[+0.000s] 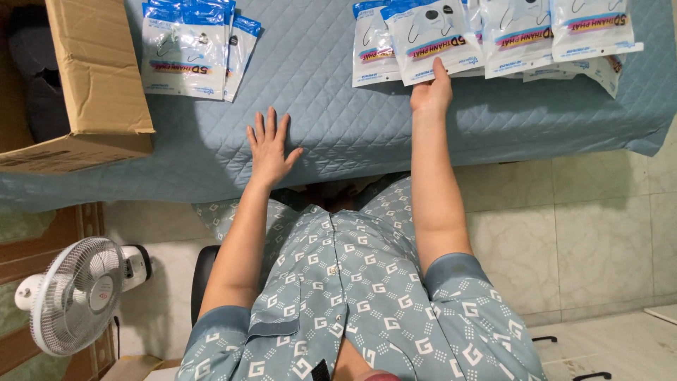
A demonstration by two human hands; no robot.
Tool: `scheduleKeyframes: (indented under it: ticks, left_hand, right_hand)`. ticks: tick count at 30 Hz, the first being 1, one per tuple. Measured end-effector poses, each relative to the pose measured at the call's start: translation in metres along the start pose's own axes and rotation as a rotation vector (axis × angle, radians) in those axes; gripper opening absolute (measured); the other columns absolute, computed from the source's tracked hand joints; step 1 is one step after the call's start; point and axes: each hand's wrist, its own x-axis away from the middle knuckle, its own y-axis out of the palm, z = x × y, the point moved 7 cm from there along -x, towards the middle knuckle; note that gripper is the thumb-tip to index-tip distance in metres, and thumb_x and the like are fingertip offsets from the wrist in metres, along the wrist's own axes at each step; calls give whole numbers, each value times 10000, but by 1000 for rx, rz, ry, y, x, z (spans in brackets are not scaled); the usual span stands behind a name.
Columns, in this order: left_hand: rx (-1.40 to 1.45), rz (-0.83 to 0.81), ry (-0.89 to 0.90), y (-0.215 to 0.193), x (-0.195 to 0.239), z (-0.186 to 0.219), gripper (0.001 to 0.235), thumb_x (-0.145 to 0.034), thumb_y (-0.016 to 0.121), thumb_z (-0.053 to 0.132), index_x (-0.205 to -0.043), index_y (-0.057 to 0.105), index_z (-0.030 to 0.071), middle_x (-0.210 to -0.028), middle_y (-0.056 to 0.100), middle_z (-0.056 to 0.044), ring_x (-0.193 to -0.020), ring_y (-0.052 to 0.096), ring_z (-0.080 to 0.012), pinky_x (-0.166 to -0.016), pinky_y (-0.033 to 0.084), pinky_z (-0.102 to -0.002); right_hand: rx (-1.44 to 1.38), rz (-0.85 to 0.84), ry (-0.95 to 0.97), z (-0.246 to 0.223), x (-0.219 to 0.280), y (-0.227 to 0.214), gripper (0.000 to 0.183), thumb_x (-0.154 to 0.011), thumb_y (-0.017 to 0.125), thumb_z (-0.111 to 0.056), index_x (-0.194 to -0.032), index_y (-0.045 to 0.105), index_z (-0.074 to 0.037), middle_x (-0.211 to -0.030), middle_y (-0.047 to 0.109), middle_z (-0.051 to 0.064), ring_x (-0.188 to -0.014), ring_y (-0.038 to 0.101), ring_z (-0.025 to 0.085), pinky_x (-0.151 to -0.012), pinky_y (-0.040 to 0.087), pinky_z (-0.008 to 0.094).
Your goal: The person sits cross-legged on a chair and handles black face masks. They take a mask from a cardboard box, place it into a plastic package, and then put the packaged mask back into the box. The person also handles multiple packaged masks on the bed.
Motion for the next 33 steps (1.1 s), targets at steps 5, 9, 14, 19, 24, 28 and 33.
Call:
scheduleKeyframes:
  ticks: [5,9,14,19,24,28,33]
  left_hand:
    - [-35,-9,-9,-1,4,2,889,-992,673,490,-1671,195,173,-1723,-6,-137,-1563,-69,-438,-1225,15,-678]
    - [66,23,-65,3,3,2,962,-910,787,405,-1679,244,211,-1748,20,-119,-1577,-99,-391,-1219,-119,-604]
    - [56,13,-74,1,3,3,988,-891,795,419,-1679,237,210,-1748,26,-128,-1578,-89,-401,-1224,-124,-596]
    - [34,13,-81,2,3,4,1020,-863,813,414,-1678,235,211,-1748,34,-129,-1580,-84,-403,-1229,-135,-585]
    - [8,-8,-70,-3,4,7,1096,-807,852,389,-1679,213,211,-1745,42,-150,-1583,-61,-419,-1238,-124,-593]
    - [-23,-22,-52,-11,11,10,1095,-814,852,370,-1679,206,183,-1743,39,-162,-1585,-53,-417,-1248,-111,-585]
    - [-39,-72,27,2,25,8,1067,-779,843,438,-1639,281,148,-1733,92,-170,-1587,8,-417,-1269,-15,-609]
  right_hand:
    - [180,110,61,3,-18,-28,396,-883,702,-21,-1274,640,-11,-1148,729,213,-1007,731,375,-778,643,502]
    - [204,97,106,-4,-35,-37,281,-885,778,-66,-1064,564,-102,-907,560,128,-798,649,314,-657,642,378]
    - [248,32,88,3,-40,-42,328,-876,819,-155,-1025,530,-122,-866,498,59,-733,582,220,-598,602,278]
    - [415,35,-18,18,21,-53,405,-880,840,-309,-1053,495,-185,-831,456,-20,-677,487,144,-515,475,212]
    - [792,-333,-263,96,103,-46,212,-924,615,-66,-1108,577,-164,-949,471,-34,-738,478,53,-547,434,118]
    - [1064,-694,-408,155,129,-24,240,-922,633,-41,-1139,686,-127,-1053,564,28,-1009,523,116,-930,472,277]
    - [1853,-1153,-794,243,148,-9,481,-996,630,-394,-1439,559,-220,-1603,368,156,-1517,242,398,-1210,38,651]
